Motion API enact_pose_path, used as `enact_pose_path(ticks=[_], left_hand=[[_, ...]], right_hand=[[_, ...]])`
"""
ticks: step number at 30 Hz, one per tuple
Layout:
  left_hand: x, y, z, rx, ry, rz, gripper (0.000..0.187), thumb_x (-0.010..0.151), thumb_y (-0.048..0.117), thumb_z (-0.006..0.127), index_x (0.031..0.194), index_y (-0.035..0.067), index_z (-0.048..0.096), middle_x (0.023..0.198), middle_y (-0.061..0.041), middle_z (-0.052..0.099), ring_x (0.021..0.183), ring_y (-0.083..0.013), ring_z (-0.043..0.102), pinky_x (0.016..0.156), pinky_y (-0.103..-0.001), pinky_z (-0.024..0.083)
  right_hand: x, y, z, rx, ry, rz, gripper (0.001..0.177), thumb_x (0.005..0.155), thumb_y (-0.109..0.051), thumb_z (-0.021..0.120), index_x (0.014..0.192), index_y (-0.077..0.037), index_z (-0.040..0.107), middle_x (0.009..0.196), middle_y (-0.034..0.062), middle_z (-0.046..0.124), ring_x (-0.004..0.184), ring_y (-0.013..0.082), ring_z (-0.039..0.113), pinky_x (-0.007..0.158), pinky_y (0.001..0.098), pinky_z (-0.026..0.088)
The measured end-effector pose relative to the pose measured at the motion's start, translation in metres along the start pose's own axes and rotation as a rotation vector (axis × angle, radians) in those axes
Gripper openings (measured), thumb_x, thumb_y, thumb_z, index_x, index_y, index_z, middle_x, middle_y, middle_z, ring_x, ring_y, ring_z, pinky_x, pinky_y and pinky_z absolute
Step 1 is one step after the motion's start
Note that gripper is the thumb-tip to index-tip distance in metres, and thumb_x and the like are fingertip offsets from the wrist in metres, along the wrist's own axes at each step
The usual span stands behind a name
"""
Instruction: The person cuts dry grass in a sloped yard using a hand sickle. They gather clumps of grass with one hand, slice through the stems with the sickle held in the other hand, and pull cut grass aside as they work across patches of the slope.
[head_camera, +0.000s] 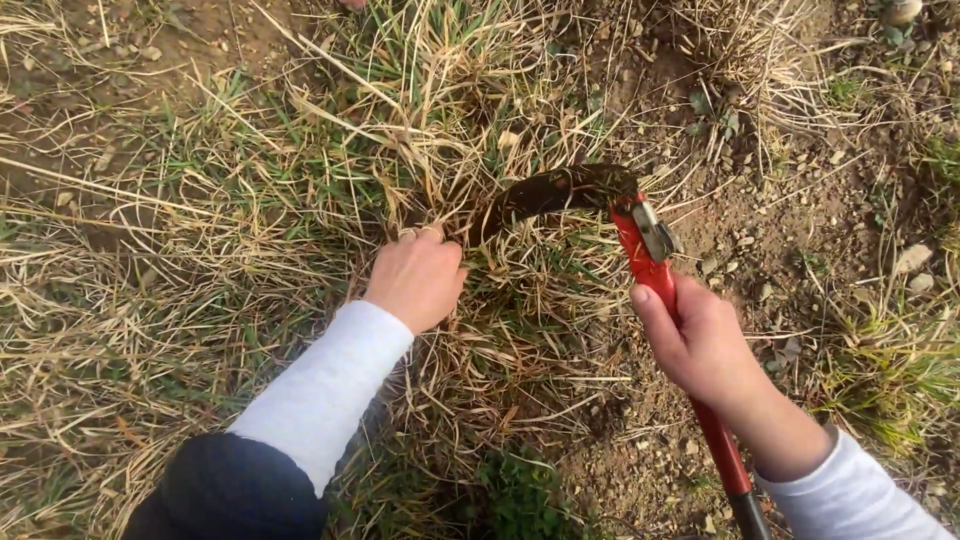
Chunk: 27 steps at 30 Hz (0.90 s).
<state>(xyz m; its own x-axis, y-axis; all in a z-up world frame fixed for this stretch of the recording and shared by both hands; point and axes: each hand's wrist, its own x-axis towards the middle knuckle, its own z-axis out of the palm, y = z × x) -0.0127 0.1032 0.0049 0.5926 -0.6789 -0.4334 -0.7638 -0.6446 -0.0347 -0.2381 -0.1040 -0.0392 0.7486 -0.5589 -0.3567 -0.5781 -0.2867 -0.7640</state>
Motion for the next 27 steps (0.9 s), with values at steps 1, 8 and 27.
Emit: enact_pose_path(ticks=[1, 8, 27], left_hand=[[0.002, -0.001, 0.003, -0.004, -0.014, 0.012, 0.030, 0.096, 0.029, 0.060, 0.113, 0.010, 0.075, 0.099, -0.014, 0.069, 0.088, -0.0285, 0.070, 0.077, -0.043, 0.057], [0.016, -0.007, -0.010, -0.131, -0.024, 0.010, 0.026, 0.091, 0.015, 0.059, 0.108, 0.006, 0.076, 0.094, -0.016, 0.069, 0.085, -0.0307, 0.072, 0.075, -0.042, 0.059], [-0.057, 0.002, 0.011, -0.130, 0.010, 0.303, 0.014, 0.094, 0.007, 0.061, 0.096, 0.002, 0.074, 0.109, -0.025, 0.065, 0.091, -0.0311, 0.069, 0.086, -0.043, 0.062]], right_hand=[[0.005, 0.002, -0.001, -0.034, -0.039, 0.035, 0.040, 0.099, -0.036, 0.063, 0.091, 0.002, 0.070, 0.060, 0.0215, 0.063, 0.064, 0.0379, 0.068, 0.064, 0.0475, 0.053], [0.050, -0.034, -0.017, -0.152, -0.180, 0.044, 0.050, 0.098, -0.046, 0.059, 0.085, 0.001, 0.069, 0.064, 0.0234, 0.066, 0.073, 0.0406, 0.069, 0.074, 0.0501, 0.052], [-0.005, 0.168, -0.131, 0.082, -0.018, -0.242, 0.096, 0.066, -0.041, 0.055, 0.155, -0.006, 0.038, 0.150, 0.0194, 0.050, 0.127, 0.0317, 0.050, 0.103, 0.0472, 0.040]])
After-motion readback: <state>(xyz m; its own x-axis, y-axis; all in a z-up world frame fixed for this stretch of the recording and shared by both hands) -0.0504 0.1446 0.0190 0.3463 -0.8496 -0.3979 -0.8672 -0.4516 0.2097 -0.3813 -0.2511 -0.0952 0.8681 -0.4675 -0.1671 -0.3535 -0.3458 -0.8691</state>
